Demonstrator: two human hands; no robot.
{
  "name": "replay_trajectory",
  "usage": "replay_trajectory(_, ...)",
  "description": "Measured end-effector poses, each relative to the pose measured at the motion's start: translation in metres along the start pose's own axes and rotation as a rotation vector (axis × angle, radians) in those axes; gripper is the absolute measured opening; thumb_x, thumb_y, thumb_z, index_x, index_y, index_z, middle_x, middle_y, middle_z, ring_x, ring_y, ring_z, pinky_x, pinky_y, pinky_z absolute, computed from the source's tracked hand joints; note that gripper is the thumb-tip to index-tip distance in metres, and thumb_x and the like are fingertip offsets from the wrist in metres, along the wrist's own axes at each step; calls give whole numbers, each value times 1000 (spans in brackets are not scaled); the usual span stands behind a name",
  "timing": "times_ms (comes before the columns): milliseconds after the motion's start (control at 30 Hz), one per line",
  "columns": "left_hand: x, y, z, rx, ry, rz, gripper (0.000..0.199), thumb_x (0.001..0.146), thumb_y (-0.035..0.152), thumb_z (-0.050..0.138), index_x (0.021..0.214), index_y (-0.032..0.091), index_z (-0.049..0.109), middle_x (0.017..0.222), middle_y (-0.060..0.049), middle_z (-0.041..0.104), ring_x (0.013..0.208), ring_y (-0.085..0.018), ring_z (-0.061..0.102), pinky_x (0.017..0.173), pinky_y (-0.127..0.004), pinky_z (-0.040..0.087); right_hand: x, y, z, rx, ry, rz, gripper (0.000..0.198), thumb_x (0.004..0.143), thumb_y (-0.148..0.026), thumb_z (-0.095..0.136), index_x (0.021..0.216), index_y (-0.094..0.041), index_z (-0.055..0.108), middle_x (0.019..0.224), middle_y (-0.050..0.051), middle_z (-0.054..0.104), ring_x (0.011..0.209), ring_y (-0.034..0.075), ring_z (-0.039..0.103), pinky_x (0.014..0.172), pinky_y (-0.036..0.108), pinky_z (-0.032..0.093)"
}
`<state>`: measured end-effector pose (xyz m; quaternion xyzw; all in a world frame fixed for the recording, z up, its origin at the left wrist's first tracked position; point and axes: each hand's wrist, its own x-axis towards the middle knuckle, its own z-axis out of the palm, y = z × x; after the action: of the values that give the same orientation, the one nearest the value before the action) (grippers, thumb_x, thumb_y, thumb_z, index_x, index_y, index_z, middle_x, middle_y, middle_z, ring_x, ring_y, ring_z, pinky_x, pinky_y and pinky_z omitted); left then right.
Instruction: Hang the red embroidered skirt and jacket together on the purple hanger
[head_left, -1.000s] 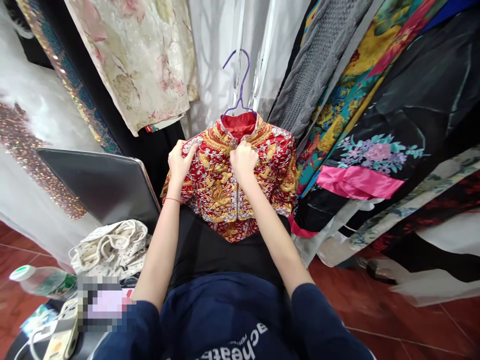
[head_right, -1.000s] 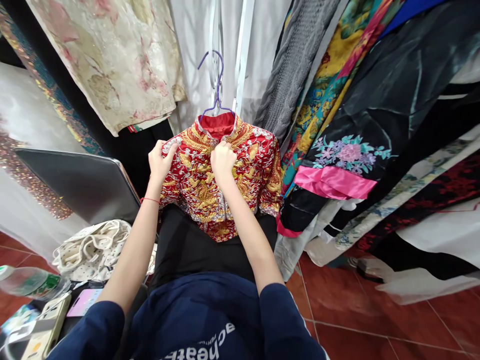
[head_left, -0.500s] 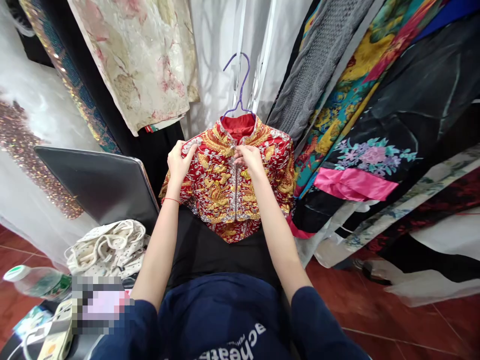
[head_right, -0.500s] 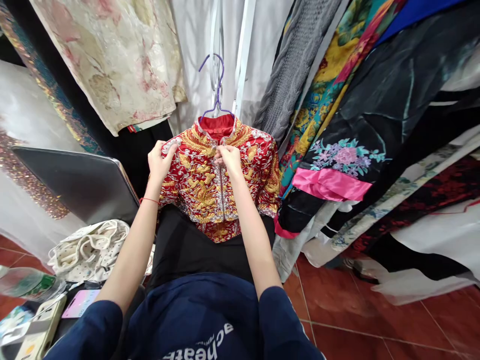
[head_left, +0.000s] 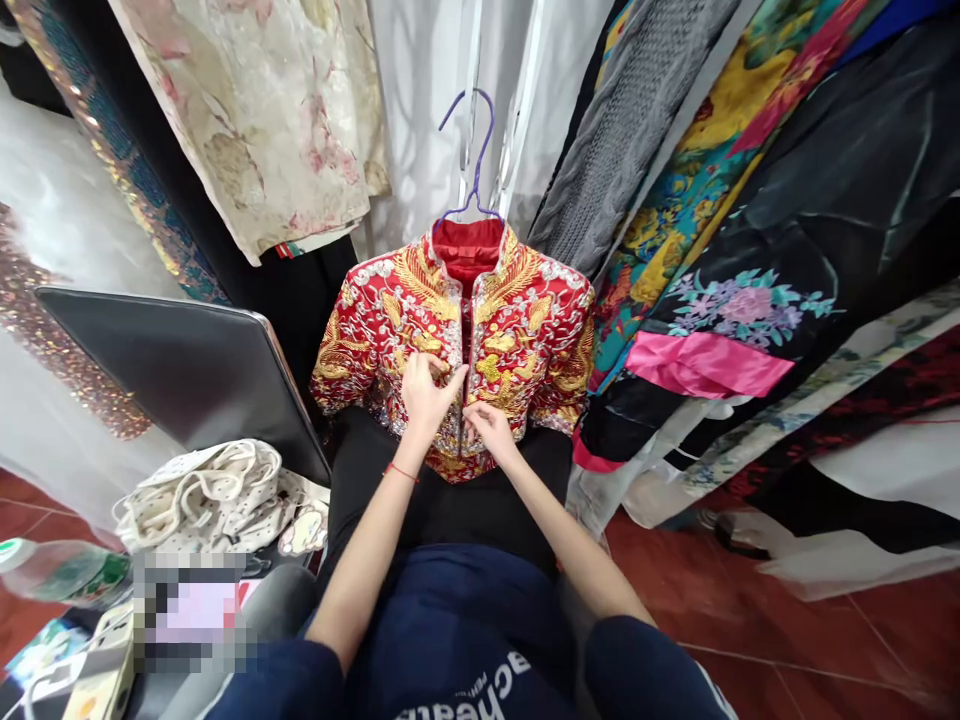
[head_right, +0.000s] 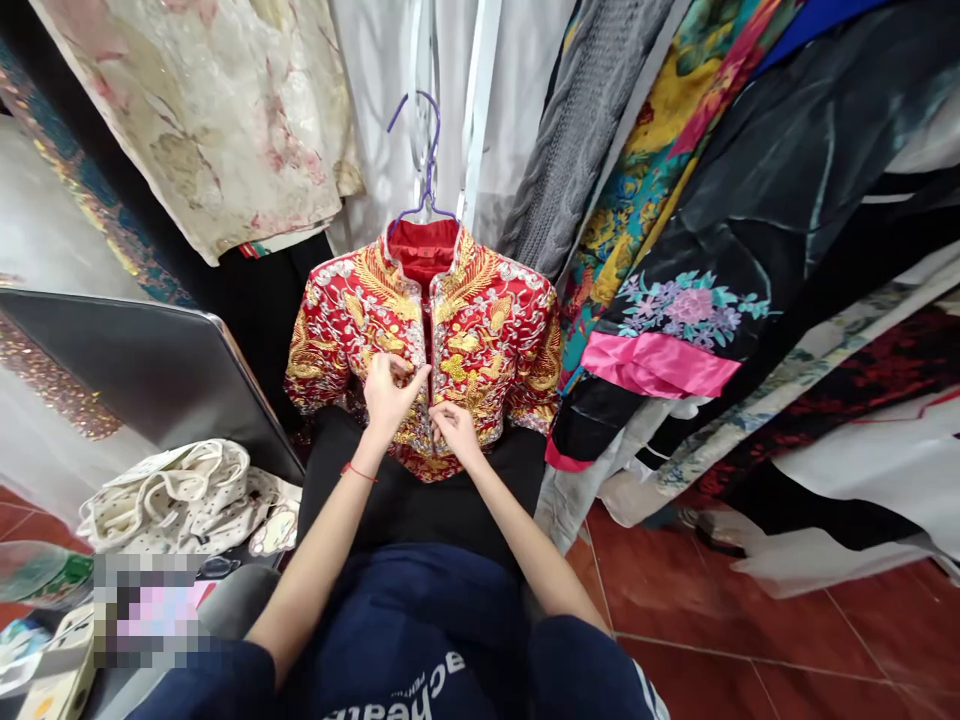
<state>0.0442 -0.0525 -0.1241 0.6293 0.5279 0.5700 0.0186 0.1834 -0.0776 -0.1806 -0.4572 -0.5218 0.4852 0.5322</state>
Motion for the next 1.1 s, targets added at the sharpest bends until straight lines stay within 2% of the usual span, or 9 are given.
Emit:
replay_trajectory(133,-36,-6,14,-6,-81,-241,37,91,47,61,71,23,42,73,2,52,68,-14,52,72,-27,42,-3,15,0,34,-42,25,34,73,-55,68,70,-22,60,59,-2,60,44,11,51,47,26,39)
replay_trajectory(300,-46,-11,8,163,-190,-335,31,81,44,71,77,23,49,79,1,60,74,-16,58,68,-26,39,0,24,7,71,-77,70,34,76,-55,64,74,-22,59,65,-2,63,46,11,53,48,25,39)
replay_trajectory(400,-42,-9,2,237,-405,-382,23,87,40,60,74,22,57,82,-3,68,80,-19,63,70,-28,39,0,33,8,64,-86,101,33,76,-54,65,75,-22,60,65,-2,64,46,11,54,49,25,39)
replay_trajectory(500,-39,-9,-7,226,-593,-407,30,91,39,50,69,22,62,78,-5,71,79,-21,65,70,-28,38,3,45,4,39,-90,144,31,75,-52,66,74,-22,61,64,-3,64,45,10,54,48,24,39)
replay_trajectory(700,-37,-16,-29,151,-564,-441,42,91,43,45,56,20,53,61,-2,63,65,-16,58,65,-26,35,5,86,-3,-50,-204,333,27,70,-40,73,60,-19,61,51,-1,64,37,10,52,40,21,34)
replay_trajectory(833,-44,-31,-24,179,-566,-504,42,91,47,45,59,21,51,63,-1,60,67,-16,58,65,-26,35,-4,116,6,-82,-243,426,28,72,-36,72,55,-18,58,42,-3,58,34,9,50,38,19,33)
replay_trajectory(933,-60,-49,-11,211,-617,-599,41,83,48,57,54,21,48,61,-2,59,70,-20,60,68,-28,39,-12,128,14,-96,-273,445,28,77,-38,71,62,-17,61,46,-3,61,38,8,52,40,18,35)
replay_trajectory(1033,-77,-65,-2,192,-631,-669,39,80,43,60,50,21,48,59,-4,59,73,-23,63,71,-31,43,-14,133,20,-143,-301,461,31,85,-43,69,73,-15,66,53,-2,64,43,8,54,44,18,40)
replay_trajectory(1100,-82,-71,-1,134,-615,-672,38,80,40,60,49,22,48,57,-4,58,73,-23,63,72,-32,44,-13,134,21,-190,-302,477,31,92,-44,66,92,-13,69,74,2,71,59,11,63,56,22,52)
